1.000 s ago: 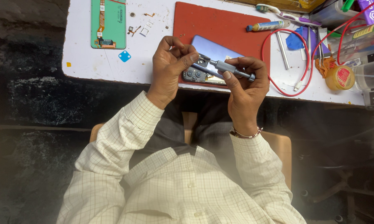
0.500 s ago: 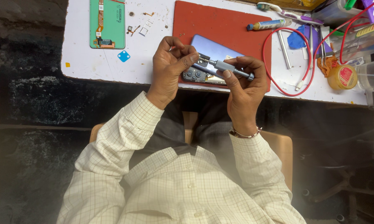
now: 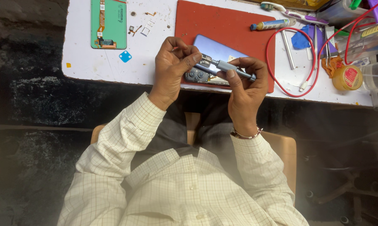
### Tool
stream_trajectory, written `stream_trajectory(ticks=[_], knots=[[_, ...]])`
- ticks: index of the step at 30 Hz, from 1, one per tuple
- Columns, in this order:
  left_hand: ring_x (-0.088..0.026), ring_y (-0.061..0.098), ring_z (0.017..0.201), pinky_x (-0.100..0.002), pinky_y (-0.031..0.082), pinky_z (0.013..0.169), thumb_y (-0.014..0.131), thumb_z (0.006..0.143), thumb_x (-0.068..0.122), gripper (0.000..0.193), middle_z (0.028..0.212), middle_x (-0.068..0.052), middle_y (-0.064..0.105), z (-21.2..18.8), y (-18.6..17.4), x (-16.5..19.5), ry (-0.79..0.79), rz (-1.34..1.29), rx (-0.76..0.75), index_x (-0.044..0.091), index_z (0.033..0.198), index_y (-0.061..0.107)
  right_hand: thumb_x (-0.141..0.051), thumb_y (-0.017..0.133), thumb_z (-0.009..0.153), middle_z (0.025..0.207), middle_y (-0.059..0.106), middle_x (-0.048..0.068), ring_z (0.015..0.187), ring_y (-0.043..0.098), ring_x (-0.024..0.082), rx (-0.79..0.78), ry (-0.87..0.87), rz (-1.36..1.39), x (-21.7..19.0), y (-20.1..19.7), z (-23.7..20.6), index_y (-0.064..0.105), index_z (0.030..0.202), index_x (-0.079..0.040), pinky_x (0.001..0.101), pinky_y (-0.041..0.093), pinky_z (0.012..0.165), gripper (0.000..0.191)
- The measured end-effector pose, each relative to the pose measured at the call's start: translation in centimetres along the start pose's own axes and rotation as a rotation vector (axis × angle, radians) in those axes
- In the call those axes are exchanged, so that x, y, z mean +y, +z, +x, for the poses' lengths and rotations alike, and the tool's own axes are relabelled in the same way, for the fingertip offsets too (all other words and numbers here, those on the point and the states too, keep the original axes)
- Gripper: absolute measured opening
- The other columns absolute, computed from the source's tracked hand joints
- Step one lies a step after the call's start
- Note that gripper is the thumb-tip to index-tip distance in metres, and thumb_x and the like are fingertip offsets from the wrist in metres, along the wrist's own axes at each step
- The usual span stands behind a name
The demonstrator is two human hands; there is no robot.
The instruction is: The person repairs a smartphone at a workbench. They use a screwdriver to remove and tighten screws on the disassembled phone, pry and reposition the back cover and camera module, align the rear housing onto the frame, and press components into place before setting the phone down.
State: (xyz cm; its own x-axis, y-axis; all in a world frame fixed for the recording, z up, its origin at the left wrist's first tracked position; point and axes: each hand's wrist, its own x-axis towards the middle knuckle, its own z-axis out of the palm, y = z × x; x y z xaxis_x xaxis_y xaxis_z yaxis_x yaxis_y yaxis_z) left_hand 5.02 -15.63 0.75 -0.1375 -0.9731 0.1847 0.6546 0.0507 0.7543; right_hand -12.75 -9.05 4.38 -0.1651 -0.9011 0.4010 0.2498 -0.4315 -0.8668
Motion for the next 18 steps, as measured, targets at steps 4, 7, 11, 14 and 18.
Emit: stream_trajectory(ticks=[4,7,11,14,18], knots=[[-0.009,0.061,0.083,-0.023,0.049,0.070,0.078,0.094,0.005,0.029,0.096,-0.008,0.072,0.1,-0.2,-0.1,-0.005,0.014,-0.001,0.011,0.109,0.053,0.001,0.069,0.105,0.119,0.062,0.014,0.109,0.069,0.021,0.026,0.005,-0.001,0.1,-0.3,0.1,0.052,0.126,0.000,0.0401,0.066,0.095,0.027],[-0.014,0.066,0.093,-0.028,0.055,0.083,0.079,0.099,0.010,0.026,0.103,-0.010,0.071,0.5,-0.6,0.5,0.063,0.082,-0.013,0.008,0.110,0.055,0.002,0.069,0.105,0.119,0.062,0.013,0.105,0.070,0.021,0.037,-0.009,-0.026,0.1,-0.5,0.1,0.052,0.126,0.000,0.0395,0.066,0.094,0.027],[-0.025,0.064,0.125,-0.040,0.055,0.106,0.089,0.090,0.027,0.054,0.132,-0.011,0.064,1.7,-1.8,2.0,0.378,1.050,-0.169,0.009,0.129,0.056,0.003,0.069,0.104,0.118,0.062,0.013,0.104,0.069,0.021,0.061,-0.006,-0.008,0.0,-0.9,0.3,0.052,0.127,0.000,0.0386,0.065,0.094,0.028],[-0.040,0.042,0.139,-0.054,0.032,0.114,0.096,0.075,0.047,0.092,0.148,-0.019,0.049,3.3,-2.1,2.3,0.367,1.372,-0.289,0.008,0.144,0.048,0.004,0.069,0.104,0.118,0.062,0.013,0.106,0.067,0.020,0.082,-0.008,-0.013,-0.1,-1.2,0.5,0.053,0.126,-0.001,0.0392,0.065,0.094,0.028],[-0.035,0.041,0.144,-0.059,0.019,0.121,0.092,0.077,0.047,0.094,0.150,-0.014,0.051,4.4,-2.1,2.2,0.199,1.450,-0.320,0.013,0.150,0.044,0.004,0.070,0.104,0.117,0.061,0.012,0.107,0.067,0.020,0.104,-0.029,-0.015,-0.4,-1.9,0.8,0.053,0.126,-0.001,0.0408,0.065,0.095,0.029]])
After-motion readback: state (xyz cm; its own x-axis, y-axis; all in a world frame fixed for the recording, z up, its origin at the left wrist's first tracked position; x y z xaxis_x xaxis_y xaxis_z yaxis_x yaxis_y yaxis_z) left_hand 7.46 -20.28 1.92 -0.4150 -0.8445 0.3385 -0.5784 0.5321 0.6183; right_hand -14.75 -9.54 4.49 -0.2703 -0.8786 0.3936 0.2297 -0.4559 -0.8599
